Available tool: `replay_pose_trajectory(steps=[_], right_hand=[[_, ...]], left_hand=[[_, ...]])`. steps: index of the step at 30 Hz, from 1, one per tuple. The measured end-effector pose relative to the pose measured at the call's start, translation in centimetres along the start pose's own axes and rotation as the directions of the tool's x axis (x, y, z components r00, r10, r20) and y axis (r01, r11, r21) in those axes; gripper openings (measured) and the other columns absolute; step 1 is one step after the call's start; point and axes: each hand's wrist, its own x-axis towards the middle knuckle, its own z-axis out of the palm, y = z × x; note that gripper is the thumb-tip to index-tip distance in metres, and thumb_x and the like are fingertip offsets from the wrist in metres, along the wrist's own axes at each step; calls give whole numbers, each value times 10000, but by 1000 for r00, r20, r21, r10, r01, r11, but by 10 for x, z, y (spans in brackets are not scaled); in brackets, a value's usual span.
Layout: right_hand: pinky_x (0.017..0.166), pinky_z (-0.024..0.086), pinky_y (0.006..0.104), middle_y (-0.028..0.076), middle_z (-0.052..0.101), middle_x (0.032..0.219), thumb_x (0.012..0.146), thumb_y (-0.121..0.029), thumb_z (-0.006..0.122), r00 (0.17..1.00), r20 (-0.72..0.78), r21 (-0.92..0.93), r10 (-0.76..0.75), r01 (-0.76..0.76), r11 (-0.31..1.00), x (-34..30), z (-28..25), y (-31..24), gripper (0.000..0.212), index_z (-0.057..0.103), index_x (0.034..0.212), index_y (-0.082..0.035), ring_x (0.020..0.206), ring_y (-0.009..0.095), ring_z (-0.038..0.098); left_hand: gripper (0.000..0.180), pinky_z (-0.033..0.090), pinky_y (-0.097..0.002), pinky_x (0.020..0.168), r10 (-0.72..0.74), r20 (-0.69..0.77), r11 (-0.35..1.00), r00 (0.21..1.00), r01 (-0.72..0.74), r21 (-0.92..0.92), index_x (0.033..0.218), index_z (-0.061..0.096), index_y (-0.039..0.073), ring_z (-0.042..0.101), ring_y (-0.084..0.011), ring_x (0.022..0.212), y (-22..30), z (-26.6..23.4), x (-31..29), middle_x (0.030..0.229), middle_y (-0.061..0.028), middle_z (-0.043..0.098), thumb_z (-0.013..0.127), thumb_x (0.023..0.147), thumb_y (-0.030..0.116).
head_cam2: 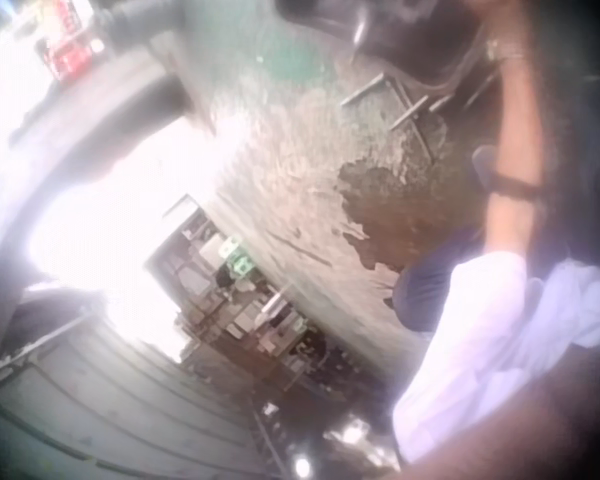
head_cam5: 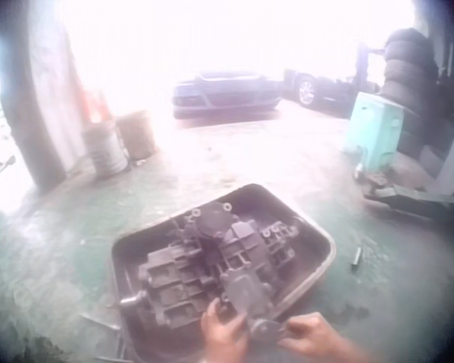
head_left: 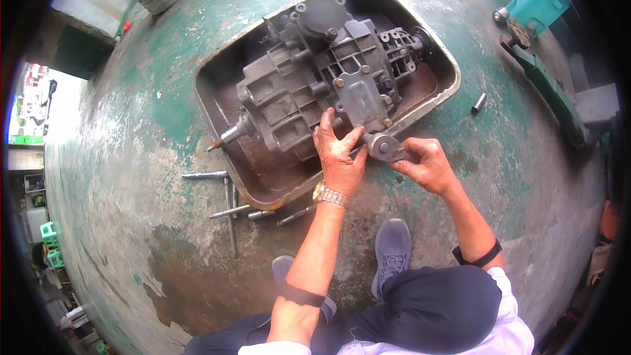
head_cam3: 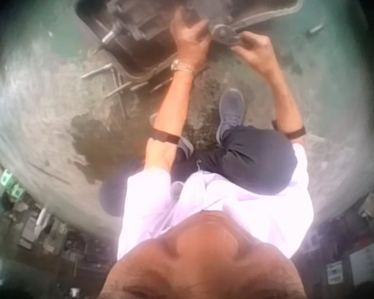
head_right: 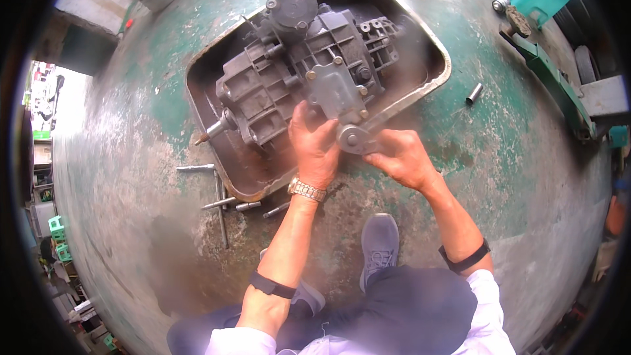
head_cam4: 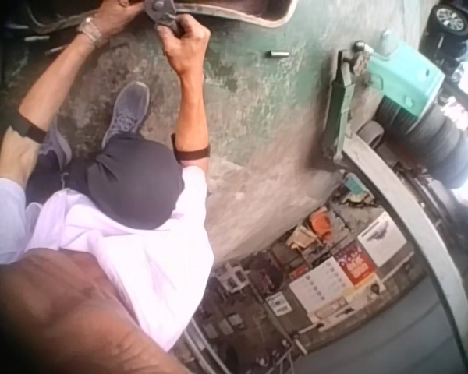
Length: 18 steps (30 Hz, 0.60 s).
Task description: The person places a metal cover onto a transmission casing, aligns it, and secures it by inserting and tightening bolts with a ratchet. The person works on the transmission placed in a metal tray on the floor.
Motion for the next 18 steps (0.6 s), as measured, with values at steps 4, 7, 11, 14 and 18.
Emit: replay_pose_trajectory(steps=[4, 7, 11, 14, 18], right_hand=[[561, 454, 307, 84, 604, 654, 739, -114, 826, 996, 38, -99, -80, 83, 992, 10, -3, 4, 240, 671, 836, 41, 606, 123, 562], [563, 453, 326, 114, 586, 654, 729, -114, 828, 992, 76, -158, -105, 115, 981, 16, -9, 7, 244, 674, 844, 37, 600, 152, 570], [583, 471, 367, 152, 609, 686, 705, -119, 828, 978, 138, -234, -158, 187, 954, 28, -16, 11, 256, 680, 852, 30, 603, 238, 598], [623, 498, 404, 165, 636, 733, 699, -134, 823, 965, 139, -189, -220, 244, 951, 35, -20, 17, 261, 677, 857, 14, 664, 307, 645], [632, 506, 415, 176, 663, 765, 733, -190, 814, 974, 139, -287, -181, 214, 934, 33, -20, 25, 259, 710, 890, -13, 693, 332, 661]], left_hand=[[392, 270, -519, 1156, -4, 6, 1000, 1000, 4, 15, 1037, 767, 109, 426, -395, 1371, 1, 0, 0, 1520, -235, 397, 809, 652, 56], [380, 271, -519, 1155, -7, -5, 1000, 1000, 7, 14, 1039, 764, 107, 431, -394, 1367, 2, 1, 0, 1516, -235, 401, 800, 665, 52], [363, 274, -516, 1153, 11, -22, 1000, 1000, -10, 30, 1044, 758, 103, 441, -394, 1355, 1, 2, 0, 1502, -231, 416, 790, 686, 49], [369, 304, -509, 1132, 30, -26, 999, 999, -29, 27, 1058, 756, 113, 441, -413, 1338, -1, 1, -1, 1474, -221, 455, 747, 704, 12], [347, 269, -456, 1166, 39, 2, 999, 999, -39, 1, 1092, 755, 70, 415, -383, 1378, -3, 1, -1, 1503, -216, 422, 717, 750, 29]])
